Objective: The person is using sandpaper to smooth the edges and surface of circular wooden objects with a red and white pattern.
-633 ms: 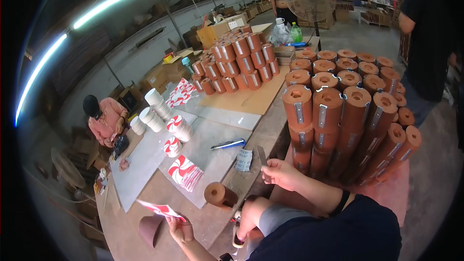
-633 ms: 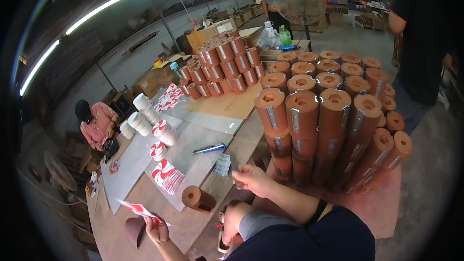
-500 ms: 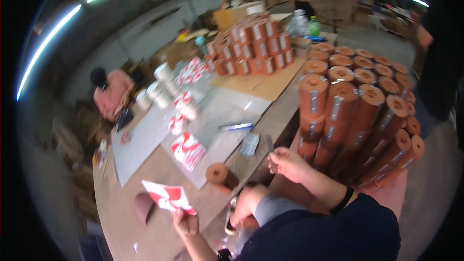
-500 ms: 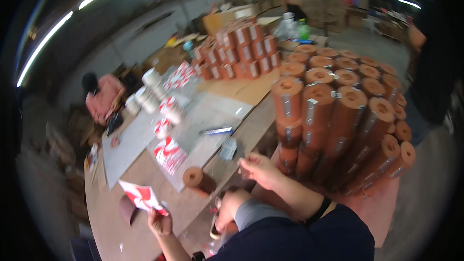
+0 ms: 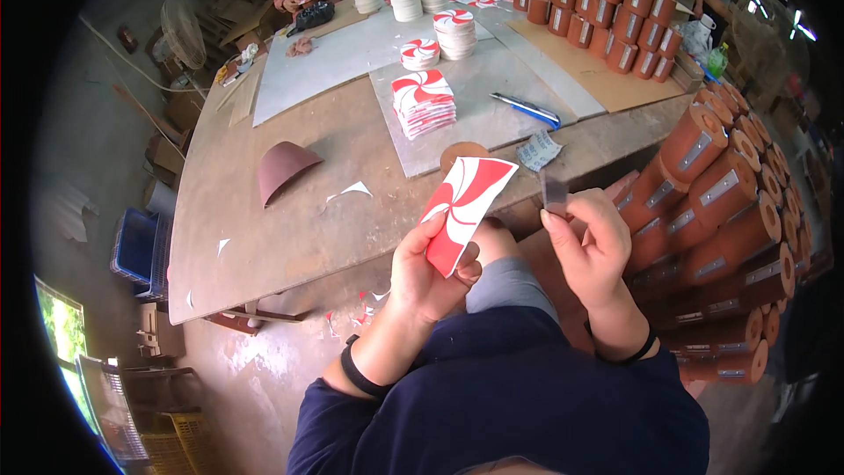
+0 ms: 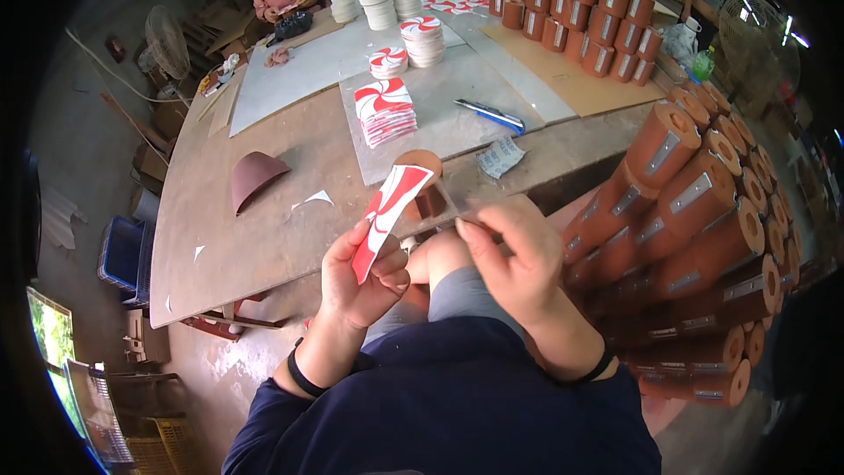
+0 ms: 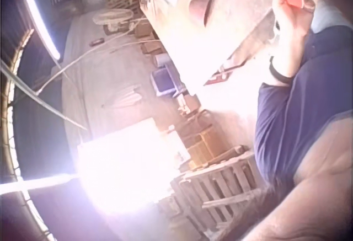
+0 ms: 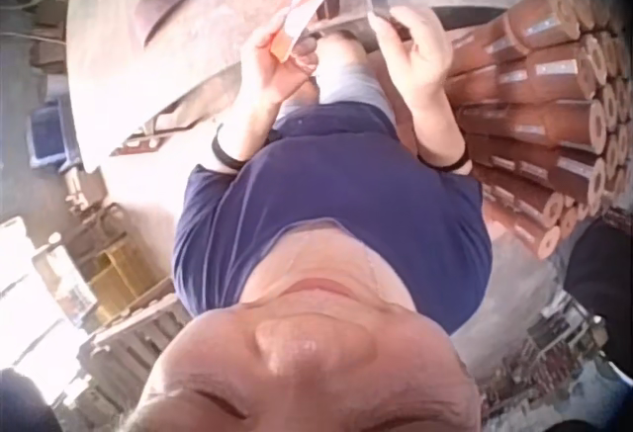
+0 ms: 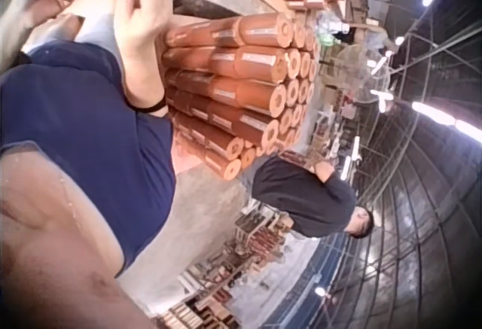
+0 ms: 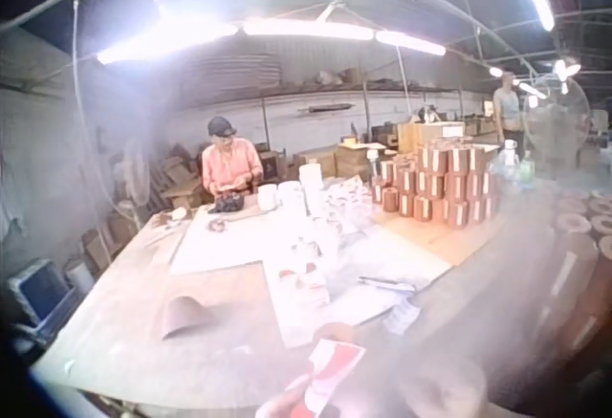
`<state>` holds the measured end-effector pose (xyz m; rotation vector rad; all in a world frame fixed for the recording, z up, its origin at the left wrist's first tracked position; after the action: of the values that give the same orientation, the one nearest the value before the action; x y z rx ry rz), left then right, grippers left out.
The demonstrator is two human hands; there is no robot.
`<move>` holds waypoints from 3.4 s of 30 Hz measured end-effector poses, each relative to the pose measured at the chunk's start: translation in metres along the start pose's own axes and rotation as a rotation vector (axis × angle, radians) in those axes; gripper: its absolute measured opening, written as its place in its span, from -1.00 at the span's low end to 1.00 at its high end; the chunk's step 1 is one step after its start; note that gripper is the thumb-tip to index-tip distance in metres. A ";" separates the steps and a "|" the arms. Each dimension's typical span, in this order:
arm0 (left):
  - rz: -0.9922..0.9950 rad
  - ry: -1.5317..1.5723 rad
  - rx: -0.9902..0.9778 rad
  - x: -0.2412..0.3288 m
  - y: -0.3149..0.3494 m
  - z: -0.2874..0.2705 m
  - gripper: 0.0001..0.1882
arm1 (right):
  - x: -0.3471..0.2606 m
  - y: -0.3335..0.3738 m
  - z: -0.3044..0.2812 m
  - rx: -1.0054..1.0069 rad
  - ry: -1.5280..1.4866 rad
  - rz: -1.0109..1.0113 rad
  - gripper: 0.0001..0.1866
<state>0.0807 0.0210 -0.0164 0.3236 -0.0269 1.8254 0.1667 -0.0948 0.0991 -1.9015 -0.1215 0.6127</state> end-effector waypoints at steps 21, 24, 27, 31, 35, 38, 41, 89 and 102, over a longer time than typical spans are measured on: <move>-0.053 0.146 -0.014 -0.023 -0.005 0.007 -0.79 | -0.034 0.013 0.025 -0.014 0.210 -0.346 -0.57; -0.066 0.170 -0.034 -0.024 -0.005 0.007 -0.77 | -0.033 0.012 0.025 -0.008 0.211 -0.344 -0.57; -0.084 0.208 -0.044 -0.027 -0.007 0.005 -0.74 | -0.032 0.012 0.022 0.008 0.217 -0.345 -0.58; -0.123 0.242 -0.084 -0.029 -0.006 0.007 -0.74 | -0.032 0.011 0.023 0.000 0.220 -0.338 -0.57; -0.114 0.245 -0.104 -0.028 -0.006 0.011 -0.76 | -0.033 0.011 0.022 0.058 0.256 -0.412 -0.65; -0.113 0.251 -0.095 -0.027 -0.006 0.010 -0.77 | -0.034 0.009 0.022 0.065 0.263 -0.405 -0.64; -0.115 0.253 -0.092 -0.027 -0.005 0.010 -0.77 | -0.034 0.009 0.021 0.067 0.269 -0.402 -0.65; -0.159 0.289 -0.122 -0.039 -0.002 0.019 -0.82 | -0.042 0.007 0.013 0.063 0.329 -0.411 -0.70; -0.047 0.141 -0.088 -0.032 -0.001 0.017 -0.79 | -0.041 0.006 0.009 0.046 0.346 -0.390 -0.67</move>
<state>0.0931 -0.0116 -0.0075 0.1317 -0.0018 1.7902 0.1258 -0.1043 0.1061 -1.8435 -0.2445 0.0210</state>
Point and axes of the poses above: each hand's wrist, its own y-axis away from the middle knuckle, its own z-axis out of the palm, x = y × z, the point moved 9 cm from there along -y, towards the middle knuckle, and after that the axes turned 5 degrees about -z, right-handed, at the moved point
